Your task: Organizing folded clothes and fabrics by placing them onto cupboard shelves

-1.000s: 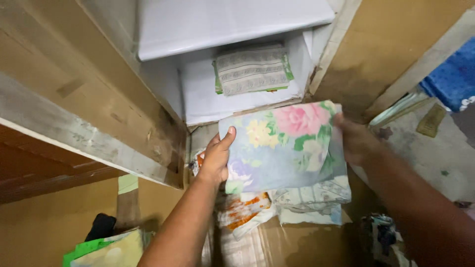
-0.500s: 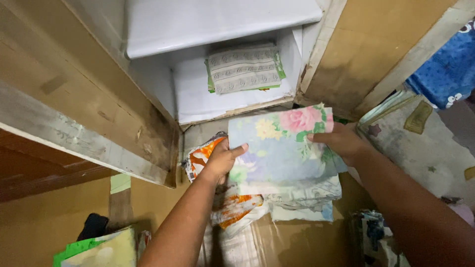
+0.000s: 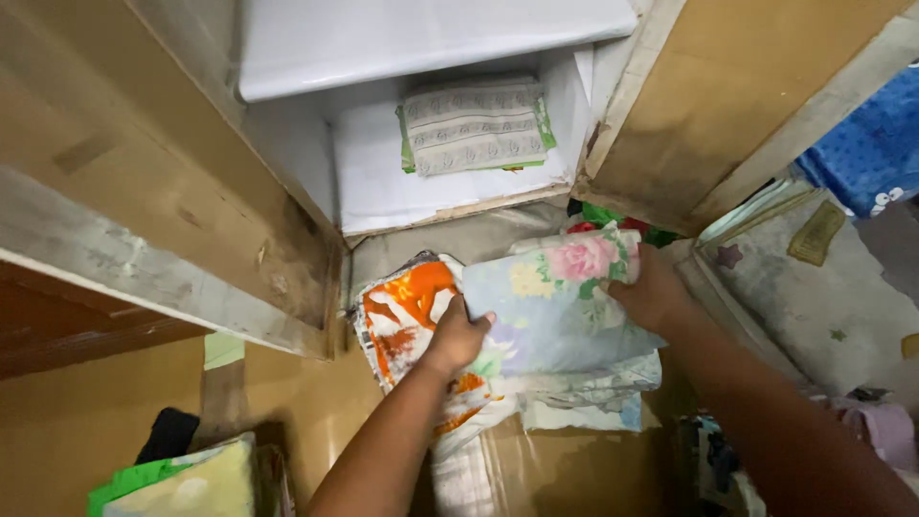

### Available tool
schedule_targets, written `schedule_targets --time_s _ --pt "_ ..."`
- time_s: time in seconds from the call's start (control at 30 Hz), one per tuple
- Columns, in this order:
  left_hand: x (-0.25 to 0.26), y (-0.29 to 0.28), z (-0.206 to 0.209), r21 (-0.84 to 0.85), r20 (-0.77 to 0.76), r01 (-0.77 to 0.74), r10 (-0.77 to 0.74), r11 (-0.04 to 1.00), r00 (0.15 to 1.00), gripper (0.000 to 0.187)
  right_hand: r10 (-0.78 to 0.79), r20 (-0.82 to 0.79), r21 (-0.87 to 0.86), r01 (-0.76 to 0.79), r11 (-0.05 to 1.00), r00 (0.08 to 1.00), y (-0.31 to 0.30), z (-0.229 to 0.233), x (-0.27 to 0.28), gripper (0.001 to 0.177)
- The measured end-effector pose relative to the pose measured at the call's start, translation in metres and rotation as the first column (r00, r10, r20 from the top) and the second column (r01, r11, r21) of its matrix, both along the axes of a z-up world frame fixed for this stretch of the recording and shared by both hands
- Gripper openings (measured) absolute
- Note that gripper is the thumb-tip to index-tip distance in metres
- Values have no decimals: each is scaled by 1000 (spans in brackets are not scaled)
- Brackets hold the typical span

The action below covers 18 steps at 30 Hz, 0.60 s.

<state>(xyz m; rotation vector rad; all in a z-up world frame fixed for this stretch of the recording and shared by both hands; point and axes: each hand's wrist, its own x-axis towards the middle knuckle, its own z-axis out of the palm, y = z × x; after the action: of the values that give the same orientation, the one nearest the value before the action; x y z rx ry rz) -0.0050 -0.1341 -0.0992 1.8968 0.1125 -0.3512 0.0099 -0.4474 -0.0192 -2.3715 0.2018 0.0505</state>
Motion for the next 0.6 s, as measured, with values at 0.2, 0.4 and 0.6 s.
schedule_targets --time_s 0.2,0.4,0.6 --pt "-17 -47 77 517 297 -104 -64 850 953 87 369 99 -672 -212 710 924 67 31 -29 63" --pt "-21 -78 11 565 371 209 -472 798 800 66 456 134 -610 -290 738 880 78 -29 -50 60" --pt "-33 -68 17 593 298 271 -519 758 801 75 292 81 -572 -195 797 953 68 -24 -55 63"
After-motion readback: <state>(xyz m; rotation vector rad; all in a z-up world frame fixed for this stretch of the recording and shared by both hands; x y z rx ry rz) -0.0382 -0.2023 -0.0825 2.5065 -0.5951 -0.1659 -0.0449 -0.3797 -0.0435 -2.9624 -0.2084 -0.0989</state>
